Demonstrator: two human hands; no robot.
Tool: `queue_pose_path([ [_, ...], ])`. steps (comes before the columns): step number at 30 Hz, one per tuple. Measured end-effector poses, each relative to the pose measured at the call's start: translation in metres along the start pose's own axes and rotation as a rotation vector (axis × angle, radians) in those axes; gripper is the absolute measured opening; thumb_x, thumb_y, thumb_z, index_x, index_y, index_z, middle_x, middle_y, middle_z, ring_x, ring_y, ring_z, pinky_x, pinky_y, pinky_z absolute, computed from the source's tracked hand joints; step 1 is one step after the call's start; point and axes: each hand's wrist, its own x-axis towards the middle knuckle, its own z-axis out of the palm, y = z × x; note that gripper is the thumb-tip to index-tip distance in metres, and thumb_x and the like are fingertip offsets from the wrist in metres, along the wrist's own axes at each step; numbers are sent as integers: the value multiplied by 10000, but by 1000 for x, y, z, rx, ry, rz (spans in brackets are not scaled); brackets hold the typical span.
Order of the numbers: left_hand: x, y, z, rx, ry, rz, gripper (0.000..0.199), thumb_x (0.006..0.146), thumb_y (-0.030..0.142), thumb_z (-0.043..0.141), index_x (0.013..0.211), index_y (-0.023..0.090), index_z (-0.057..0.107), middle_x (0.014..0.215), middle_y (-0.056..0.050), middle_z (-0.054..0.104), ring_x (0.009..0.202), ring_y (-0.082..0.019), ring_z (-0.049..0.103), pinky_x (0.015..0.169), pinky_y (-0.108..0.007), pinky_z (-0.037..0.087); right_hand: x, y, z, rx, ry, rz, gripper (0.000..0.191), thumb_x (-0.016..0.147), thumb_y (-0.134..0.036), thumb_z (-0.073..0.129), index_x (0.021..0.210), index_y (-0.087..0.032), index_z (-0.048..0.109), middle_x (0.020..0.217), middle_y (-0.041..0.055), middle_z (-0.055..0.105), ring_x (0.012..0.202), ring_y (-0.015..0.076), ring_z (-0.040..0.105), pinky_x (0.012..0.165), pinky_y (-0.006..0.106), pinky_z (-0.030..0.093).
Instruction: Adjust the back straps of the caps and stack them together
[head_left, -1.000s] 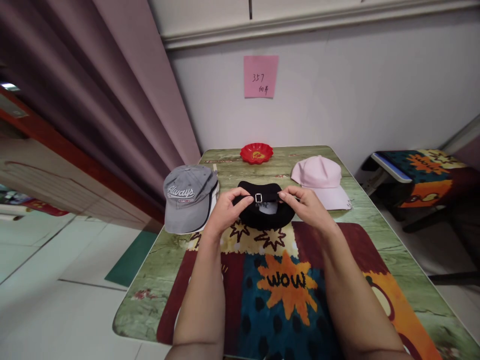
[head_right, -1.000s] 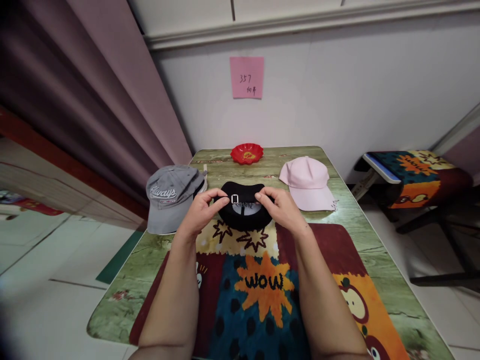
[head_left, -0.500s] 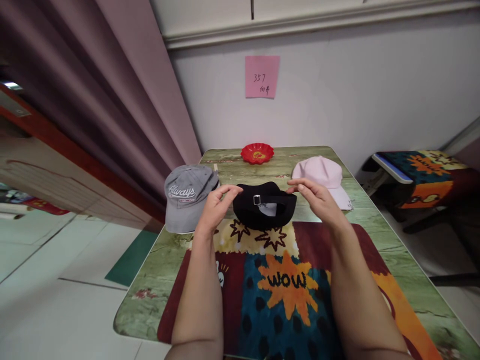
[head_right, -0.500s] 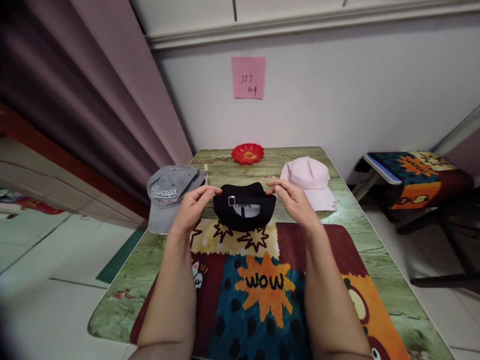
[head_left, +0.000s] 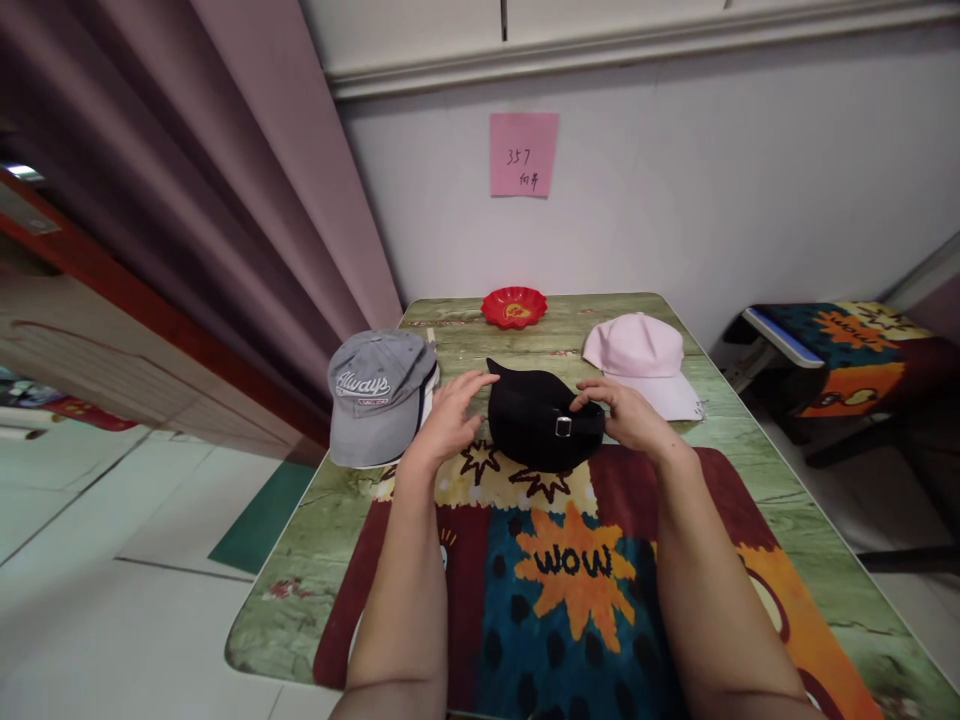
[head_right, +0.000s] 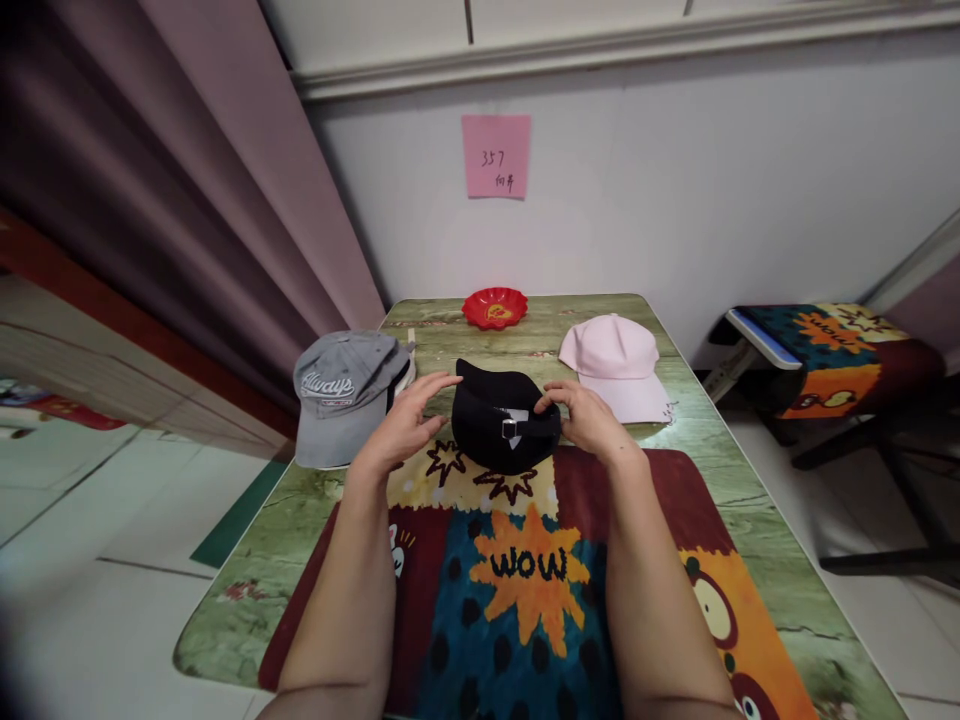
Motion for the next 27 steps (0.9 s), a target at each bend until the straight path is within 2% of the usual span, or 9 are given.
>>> queue_pose_path([
  [4, 3, 8, 2, 19, 45, 2, 486, 733, 93, 586, 1195, 242, 609, 1454, -109, 569, 1376, -307, 491, 1167, -530, 326, 0, -5, -4, 69, -8, 25, 446, 664, 7, 541, 911, -261, 798, 1285, 68, 688, 1212, 248, 648, 1082, 457, 455],
  [7, 4, 13, 0, -17, 84, 7, 198, 770, 135, 602, 942, 229, 572, 1291, -94, 670, 1281, -291, 558, 1150, -520, 317, 1, -13, -7, 193, 10, -31, 317, 740, -76, 583, 918, -243, 786, 1273, 72, 699, 1214, 247, 643, 1093, 457, 439],
  [9, 3, 16, -2, -98, 92, 10, 107, 802, 161, 596, 847, 225, 523, 1142, -69, 709, 1232, -271, 584, 1136, -488, 330, 2, -20, -8, 313, 46, -54, 212, 803, -171, 632, 944, -231, 778, 1231, 70, 723, 1201, 252, 648, 1087, 453, 448],
  [11, 3, 20, -3, -258, 113, -3, 105, 841, 222, 609, 830, 223, 505, 985, -42, 699, 1114, -240, 630, 1050, -412, 415, 3, -26, -9, 482, 118, -37, 199, 828, -281, 697, 1005, -225, 768, 1158, 62, 754, 1162, 260, 664, 1038, 437, 495],
  [13, 2, 25, -4, -491, 186, -37, 195, 853, 327, 661, 838, 222, 497, 841, -6, 647, 907, -195, 655, 878, -320, 486, 4, -33, -10, 695, 248, 21, 298, 809, -376, 758, 1070, -232, 752, 1089, 52, 773, 1106, 263, 685, 953, 410, 553],
  [16, 3, 37, -1, -848, 338, -95, 350, 790, 449, 759, 861, 220, 504, 758, 25, 618, 717, -147, 626, 727, -268, 492, 7, -42, -11, 967, 446, 129, 388, 753, -457, 821, 1075, -256, 739, 995, 36, 781, 991, 249, 721, 832, 373, 602],
  [21, 13, 50, 16, -1232, 408, -246, 324, 759, 411, 780, 957, 211, 618, 902, -35, 736, 899, -214, 722, 847, -340, 562, 15, -47, -4, 1193, 501, 272, 294, 759, -427, 822, 970, -240, 738, 821, 3, 766, 802, 210, 741, 729, 339, 638],
  [24, 19, 48, 28, -1326, 320, -366, 265, 779, 404, 752, 917, 196, 665, 906, -66, 765, 1000, -256, 735, 912, -386, 575, 21, -35, 5, 1321, 588, 351, 214, 725, -317, 841, 879, -222, 726, 827, -12, 778, 803, 188, 747, 793, 316, 653],
  [27, 19, 47, 33, -1371, 218, -390, 249, 765, 373, 772, 905, 182, 696, 950, -79, 781, 1041, -264, 735, 942, -386, 576, 25, -16, 11, 1413, 697, 421, 199, 689, -230, 845, 833, -211, 708, 853, -15, 791, 849, 175, 759, 871, 295, 649],
])
